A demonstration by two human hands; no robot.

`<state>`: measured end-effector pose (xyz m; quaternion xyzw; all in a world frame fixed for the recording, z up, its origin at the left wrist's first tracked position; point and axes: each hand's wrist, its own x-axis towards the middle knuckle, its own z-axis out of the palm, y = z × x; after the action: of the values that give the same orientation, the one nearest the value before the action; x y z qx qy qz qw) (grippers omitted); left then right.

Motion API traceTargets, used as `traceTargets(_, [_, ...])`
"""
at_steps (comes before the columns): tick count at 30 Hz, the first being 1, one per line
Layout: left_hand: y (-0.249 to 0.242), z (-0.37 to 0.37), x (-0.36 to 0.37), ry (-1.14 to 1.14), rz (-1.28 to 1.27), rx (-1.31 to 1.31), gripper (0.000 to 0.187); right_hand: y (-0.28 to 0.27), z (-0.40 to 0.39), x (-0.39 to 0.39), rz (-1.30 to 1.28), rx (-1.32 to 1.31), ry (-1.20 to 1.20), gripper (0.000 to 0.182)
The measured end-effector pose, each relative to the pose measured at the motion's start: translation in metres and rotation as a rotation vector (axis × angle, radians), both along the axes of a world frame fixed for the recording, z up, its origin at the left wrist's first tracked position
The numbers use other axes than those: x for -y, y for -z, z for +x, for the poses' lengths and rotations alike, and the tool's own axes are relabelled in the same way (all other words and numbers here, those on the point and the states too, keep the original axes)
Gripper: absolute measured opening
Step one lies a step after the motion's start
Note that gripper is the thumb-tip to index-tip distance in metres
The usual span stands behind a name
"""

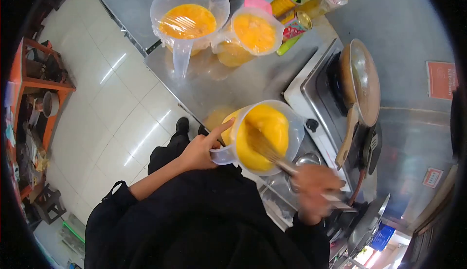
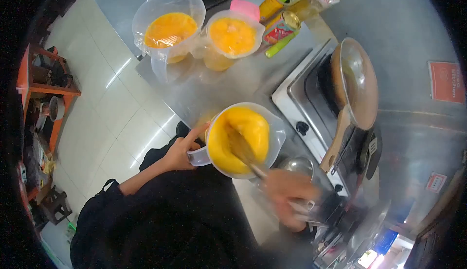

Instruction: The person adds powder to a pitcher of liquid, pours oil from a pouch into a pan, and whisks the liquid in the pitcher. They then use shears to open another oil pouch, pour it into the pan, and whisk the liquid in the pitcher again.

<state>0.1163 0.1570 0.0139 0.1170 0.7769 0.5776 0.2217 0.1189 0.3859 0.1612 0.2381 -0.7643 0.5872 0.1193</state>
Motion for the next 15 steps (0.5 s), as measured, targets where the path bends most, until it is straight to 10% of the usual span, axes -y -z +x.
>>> traceTargets(3, [0.001, -0.002, 0.0, 0.04, 0.016, 0.06, 0.101, 0.003, 0.003, 0.006, -0.14, -0.331, 0.122, 0.019])
traceTargets(5, [0.002, -0.003, 0.002, 0.019, 0.015, 0.046, 0.1, 0.017, 0.003, 0.0, 0.26, -0.463, 0.209, 0.023])
traceTargets(8, [-0.002, -0.002, 0.001, 0.031, 0.003, 0.055, 0.1, 0.012, 0.007, 0.001, 0.097, 0.112, 0.122, 0.025])
traceTargets(11, [-0.003, -0.008, -0.001, 0.056, 0.006, 0.037, 0.1, 0.012, 0.008, 0.003, -0.654, -0.411, 0.176, 0.024])
traceTargets(15, [-0.001, -0.005, -0.001, 0.073, 0.003, 0.068, 0.1, 0.004, -0.005, -0.007, -0.087, 0.068, 0.061, 0.017])
